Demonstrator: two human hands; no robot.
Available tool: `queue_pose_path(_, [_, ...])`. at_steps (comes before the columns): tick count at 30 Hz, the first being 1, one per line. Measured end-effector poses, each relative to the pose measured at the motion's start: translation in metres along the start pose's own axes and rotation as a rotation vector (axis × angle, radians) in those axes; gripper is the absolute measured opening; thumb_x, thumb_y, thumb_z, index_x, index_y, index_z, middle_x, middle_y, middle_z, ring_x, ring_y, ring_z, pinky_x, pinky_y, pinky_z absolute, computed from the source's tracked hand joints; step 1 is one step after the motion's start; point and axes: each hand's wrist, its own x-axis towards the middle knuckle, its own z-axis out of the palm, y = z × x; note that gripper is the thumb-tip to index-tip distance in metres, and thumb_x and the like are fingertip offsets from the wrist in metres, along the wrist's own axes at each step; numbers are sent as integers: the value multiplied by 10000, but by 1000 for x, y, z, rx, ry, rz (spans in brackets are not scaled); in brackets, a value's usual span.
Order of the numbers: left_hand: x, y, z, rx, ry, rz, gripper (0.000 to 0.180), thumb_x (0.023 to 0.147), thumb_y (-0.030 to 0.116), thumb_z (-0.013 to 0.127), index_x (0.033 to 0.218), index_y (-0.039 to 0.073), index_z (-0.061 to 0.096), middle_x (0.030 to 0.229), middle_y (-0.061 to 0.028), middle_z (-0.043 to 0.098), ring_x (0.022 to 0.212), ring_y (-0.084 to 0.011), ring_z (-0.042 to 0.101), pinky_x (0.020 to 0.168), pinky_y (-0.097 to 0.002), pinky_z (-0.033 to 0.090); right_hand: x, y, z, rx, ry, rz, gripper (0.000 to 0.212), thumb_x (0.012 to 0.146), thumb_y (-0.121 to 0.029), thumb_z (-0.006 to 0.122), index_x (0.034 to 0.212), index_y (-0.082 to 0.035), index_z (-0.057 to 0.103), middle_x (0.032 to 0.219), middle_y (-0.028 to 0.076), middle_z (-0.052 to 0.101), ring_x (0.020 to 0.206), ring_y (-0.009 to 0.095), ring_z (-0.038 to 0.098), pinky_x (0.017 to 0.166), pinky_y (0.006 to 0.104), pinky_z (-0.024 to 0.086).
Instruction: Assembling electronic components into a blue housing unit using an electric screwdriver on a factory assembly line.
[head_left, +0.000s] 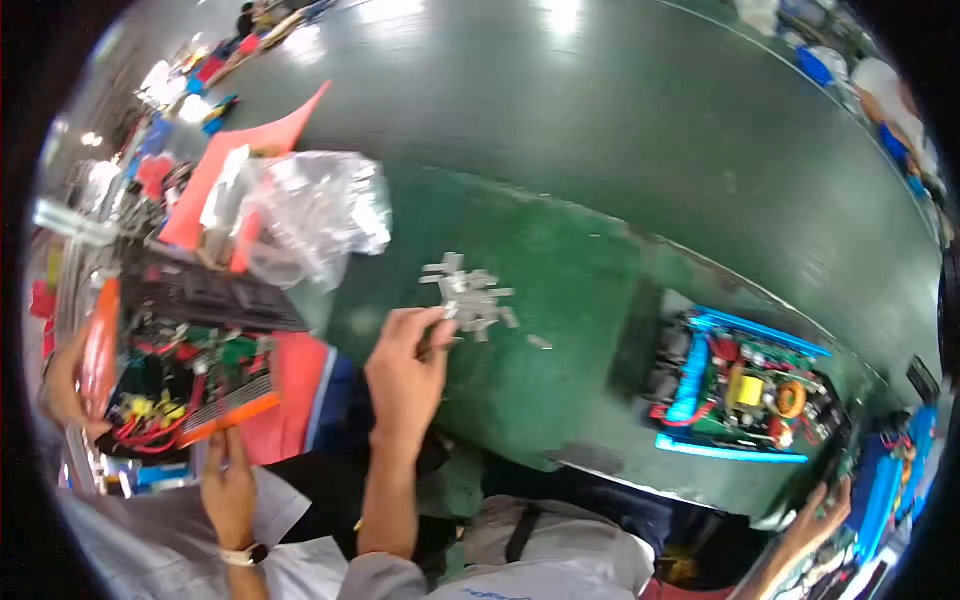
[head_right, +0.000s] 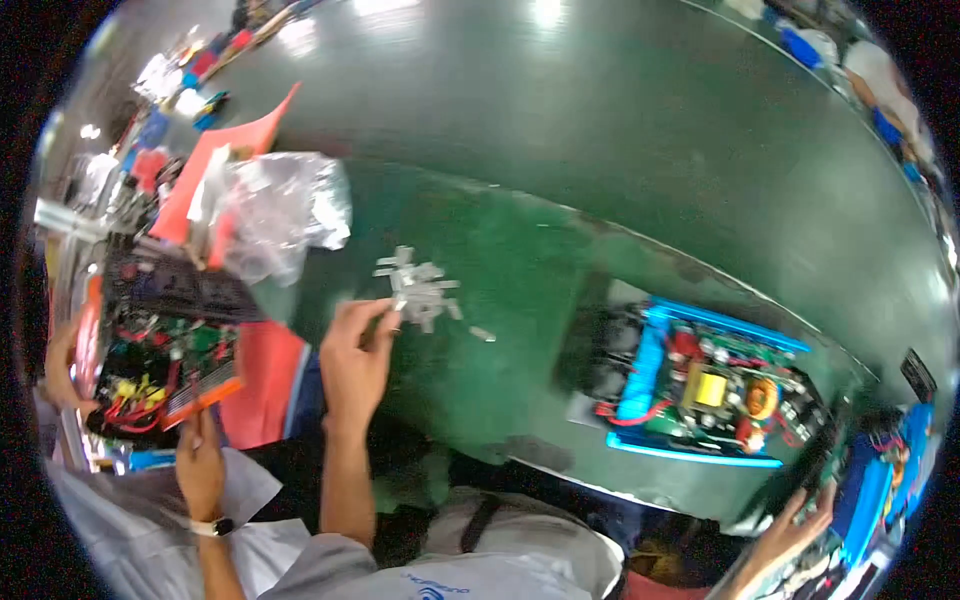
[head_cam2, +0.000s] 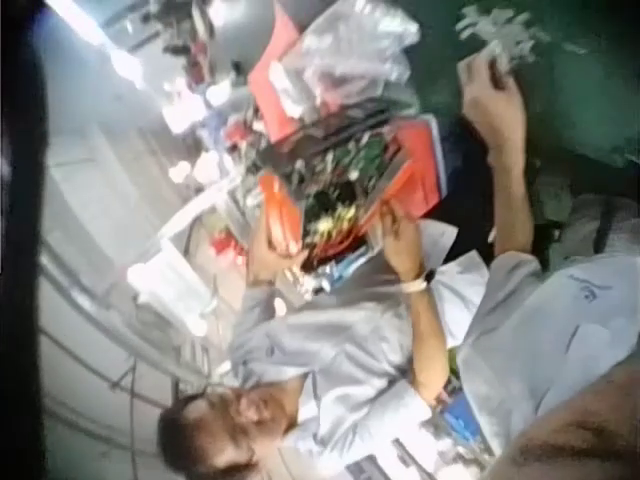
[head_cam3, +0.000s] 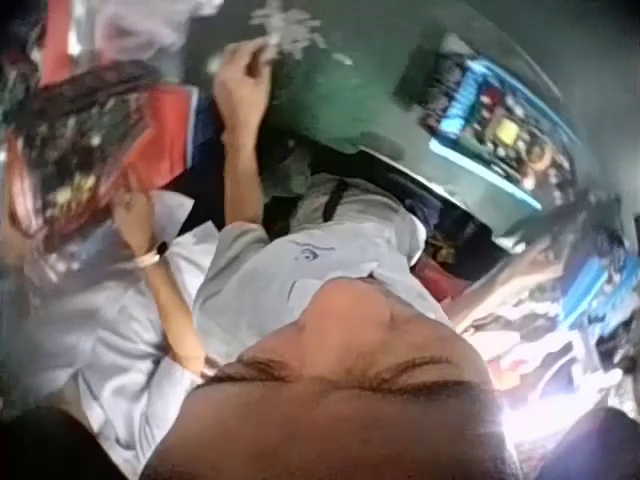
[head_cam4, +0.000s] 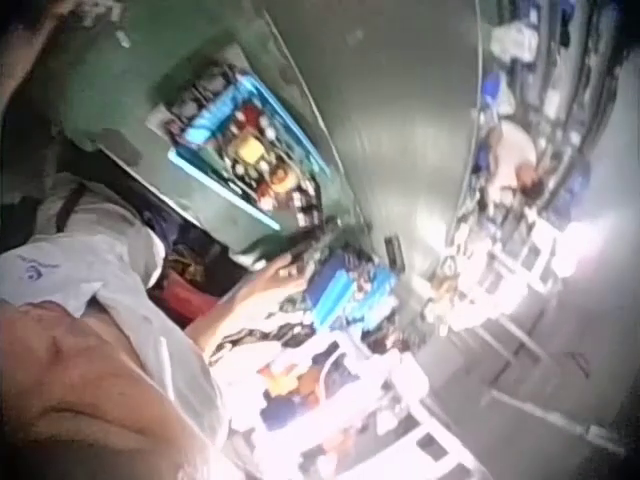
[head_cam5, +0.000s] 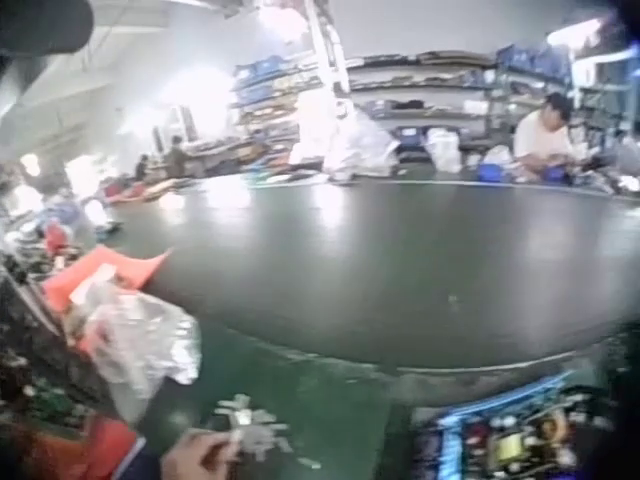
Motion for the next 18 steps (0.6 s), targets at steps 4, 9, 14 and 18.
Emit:
queue_pose_path(4, [15, 2, 38, -85, -167, 59, 241, 867, 61, 758, 1103, 84, 717, 1032, -109, 658, 776, -241, 662, 670, -340, 532, -15, -37, -7, 52, 50, 19, 376, 980, -122, 634, 1336, -12, 581, 1249, 150, 603, 1079, 264, 572, 912, 358, 464])
queue_pose_path(9, [30, 33, 55, -48, -236, 191, 282, 828, 68, 784, 1102, 87, 721, 1142, -100, 652, 864, -255, 695, 758, -327, 557, -45, -60, -19, 113, 143, 92, 340, 923, -41, 642, 1258, -9, 601, 1169, 135, 612, 1005, 254, 567, 912, 366, 456])
queue_pose_path(14, [23, -20, 61, -88, -178, 235, 191, 781, -55, 763, 941, 19, 690, 1055, -133, 629, 956, -267, 649, 787, -344, 530, -52, -91, 3, 377, 54, -49, 309, 798, 51, 650, 1099, -12, 617, 1059, 170, 625, 1005, 345, 604, 914, 430, 478])
queue_pose_path(18, [31, -6, 65, -21, -183, 298, 154, 829, -75, 682, 949, 20, 670, 954, -105, 612, 827, -240, 634, 763, -325, 519, -53, -116, -7, 546, 40, -70, 299, 791, 61, 689, 1075, -5, 622, 1047, 186, 620, 963, 348, 607, 847, 417, 505])
